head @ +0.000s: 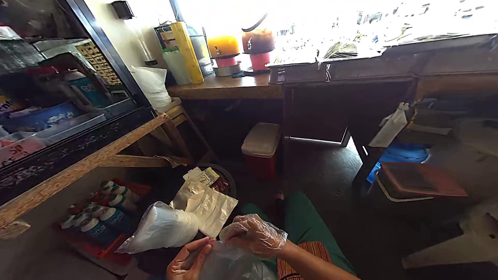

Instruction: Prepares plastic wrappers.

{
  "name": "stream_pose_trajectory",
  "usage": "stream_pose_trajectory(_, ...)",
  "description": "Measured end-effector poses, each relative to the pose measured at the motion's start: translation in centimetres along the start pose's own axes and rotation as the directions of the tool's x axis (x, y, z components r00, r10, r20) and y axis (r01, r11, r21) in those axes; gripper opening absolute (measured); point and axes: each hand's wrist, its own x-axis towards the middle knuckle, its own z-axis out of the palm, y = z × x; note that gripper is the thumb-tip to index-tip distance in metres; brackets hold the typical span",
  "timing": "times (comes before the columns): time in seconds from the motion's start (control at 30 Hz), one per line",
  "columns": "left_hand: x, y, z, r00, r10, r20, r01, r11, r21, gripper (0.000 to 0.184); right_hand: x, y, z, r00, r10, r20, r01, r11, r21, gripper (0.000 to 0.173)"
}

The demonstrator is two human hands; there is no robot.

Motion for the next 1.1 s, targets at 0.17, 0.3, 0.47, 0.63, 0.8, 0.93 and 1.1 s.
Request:
stream_pose_trajectory(0.17, -0.7, -0.7, 0.2, 0.989, -0.046, -0.137, 0.043, 0.999, -0.021, 0.028, -0.4, 0.4, 0.3, 0.999, 0.021, 0.036, -0.019, 0.998, -0.063, 0.019)
stream_pose_trajectory(0.3, -0.8, -0.4, 2.3, 0.944, -0.073, -0.322, 0.072, 0.997, -0.015, 0.023, -0.3, -0.1, 0.6, 0.985, 0.108, 0.135, -0.091, 0.988, -0.126, 0.027)
stream_pose_trajectory(0.47, -1.0, -0.8, 4.1, 0.943, -0.012, -0.334, 0.022, 0.999, 0.026, 0.024, -0.3, -0.4, 1.6, 0.998, 0.036, 0.054, -0.04, 0.997, 0.071, 0.022)
stream_pose_trajectory(0.63, -1.0, -1.5, 3.7, 0.942, 0.007, -0.335, -0.019, 0.999, -0.032, 0.04, -0.8, 0.6, 1.9, 0.998, -0.02, 0.054, 0.016, 0.997, 0.072, 0.023)
stream_pose_trajectory(0.8, -1.1, -1.6, 3.3, 0.953, -0.076, -0.293, 0.054, 0.995, -0.084, 0.052, -0.1, 0.4, 1.3, 0.998, 0.026, 0.056, -0.029, 0.999, 0.045, 0.026)
stream_pose_trajectory(0.93, -1.0, -2.6, 3.2, 0.97, 0.032, -0.24, 0.002, 0.99, 0.142, 0.036, 0.5, -0.8, 2.0, 0.98, 0.142, 0.14, -0.156, 0.983, 0.097, 0.046)
stream_pose_trajectory(1.1, -1.0, -2.3, 2.8, 0.967, -0.06, -0.247, 0.033, 0.993, -0.111, 0.039, 0.1, 0.3, 2.2, 0.983, 0.143, 0.112, -0.159, 0.976, 0.151, 0.019)
